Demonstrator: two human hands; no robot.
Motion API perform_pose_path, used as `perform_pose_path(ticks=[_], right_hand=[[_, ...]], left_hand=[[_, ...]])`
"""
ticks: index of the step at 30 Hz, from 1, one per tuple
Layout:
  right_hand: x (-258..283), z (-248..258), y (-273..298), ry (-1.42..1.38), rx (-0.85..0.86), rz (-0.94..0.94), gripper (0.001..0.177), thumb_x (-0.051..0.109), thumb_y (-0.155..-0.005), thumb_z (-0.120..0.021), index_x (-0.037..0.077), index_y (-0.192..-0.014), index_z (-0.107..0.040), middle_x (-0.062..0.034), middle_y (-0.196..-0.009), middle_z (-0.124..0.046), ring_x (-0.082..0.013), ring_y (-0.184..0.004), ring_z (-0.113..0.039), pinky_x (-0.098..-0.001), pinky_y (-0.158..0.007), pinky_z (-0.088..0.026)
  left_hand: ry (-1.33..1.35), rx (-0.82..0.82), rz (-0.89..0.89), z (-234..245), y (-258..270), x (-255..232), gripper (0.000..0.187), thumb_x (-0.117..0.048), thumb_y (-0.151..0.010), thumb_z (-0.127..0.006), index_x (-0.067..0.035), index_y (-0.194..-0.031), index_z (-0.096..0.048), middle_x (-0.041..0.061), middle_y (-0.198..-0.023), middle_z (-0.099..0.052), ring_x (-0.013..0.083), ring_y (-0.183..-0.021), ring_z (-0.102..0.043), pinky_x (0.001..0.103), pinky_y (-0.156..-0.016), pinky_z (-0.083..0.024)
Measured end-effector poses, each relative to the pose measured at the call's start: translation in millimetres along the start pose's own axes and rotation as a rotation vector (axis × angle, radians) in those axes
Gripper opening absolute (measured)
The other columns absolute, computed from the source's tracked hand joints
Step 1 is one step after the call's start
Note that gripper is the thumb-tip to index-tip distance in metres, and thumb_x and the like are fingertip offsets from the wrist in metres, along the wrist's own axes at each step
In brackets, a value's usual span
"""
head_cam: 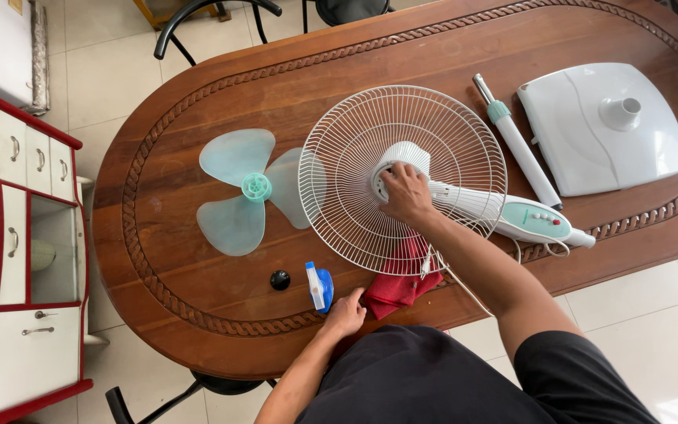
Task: The person disassembles a standing electric fan on a wooden table. They remove the base, detach the neck, unscrew the front grille, remove the fan blades, and then remove the rear grille and motor housing components. A red cloth and spray bottle are present but not used during disassembly.
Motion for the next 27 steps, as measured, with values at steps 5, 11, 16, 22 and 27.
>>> perform_pose_path(ticks=[5,11,16,22,27], right_hand=[[-6,-25,-1,0.038,-0.14,-0.05,0.069,0.039,-0.078,-0.087,0.017,-0.137,-0.06,-0.0179,-0.133,-0.055,-0.0325,-0.123,-0.054,-0.0485,-0.097,-0.051],[-22,-53,-9,0.145,-0.188,0.146,0.058,0.028,-0.081,-0.085,0.019,-0.133,-0.061,-0.0164,-0.128,-0.057,-0.0317,-0.12,-0.057,-0.0462,-0.101,-0.052],[-21,-50,-10,0.187,-0.211,0.245,0.055,0.022,-0.08,-0.083,0.017,-0.13,-0.061,-0.0123,-0.127,-0.059,-0.0292,-0.119,-0.057,-0.0457,-0.106,-0.049],[-23,-52,-13,0.262,-0.157,0.352,0.043,0.012,-0.091,-0.072,0.019,-0.132,-0.062,-0.0081,-0.13,-0.059,-0.025,-0.117,-0.058,-0.0424,-0.107,-0.049],[-20,-46,-15,0.283,-0.095,0.408,0.044,0.013,-0.089,-0.071,0.022,-0.131,-0.062,-0.0048,-0.133,-0.057,-0.0257,-0.121,-0.055,-0.0434,-0.11,-0.046]], left_hand=[[-0.05,0.028,-0.034,2,2,-5,0.055,-0.014,-0.091,-0.065,-0.008,-0.142,-0.047,0.017,-0.099,-0.075,0.0377,-0.096,-0.071,0.05,-0.087,-0.056],[-0.056,0.043,-0.003,8,3,-14,0.054,-0.014,-0.091,-0.065,-0.008,-0.141,-0.048,0.017,-0.099,-0.075,0.0374,-0.097,-0.071,0.049,-0.087,-0.056],[-0.063,0.067,0.015,9,4,-18,0.056,-0.015,-0.092,-0.065,-0.007,-0.144,-0.046,0.017,-0.101,-0.075,0.0373,-0.098,-0.071,0.049,-0.089,-0.055],[-0.088,0.087,0.017,12,4,-21,0.057,-0.015,-0.092,-0.065,-0.007,-0.145,-0.044,0.016,-0.1,-0.074,0.0365,-0.097,-0.072,0.049,-0.088,-0.055],[-0.089,0.073,0.007,8,4,-17,0.056,-0.016,-0.092,-0.066,-0.007,-0.143,-0.045,0.017,-0.099,-0.075,0.0377,-0.097,-0.07,0.05,-0.088,-0.055]])
Point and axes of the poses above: each hand's wrist, its own y-axis away from the middle knuckle, its own z-axis out of the back of the hand, x = y × z, the point moved 4 cm from there along -y, towards the middle knuckle
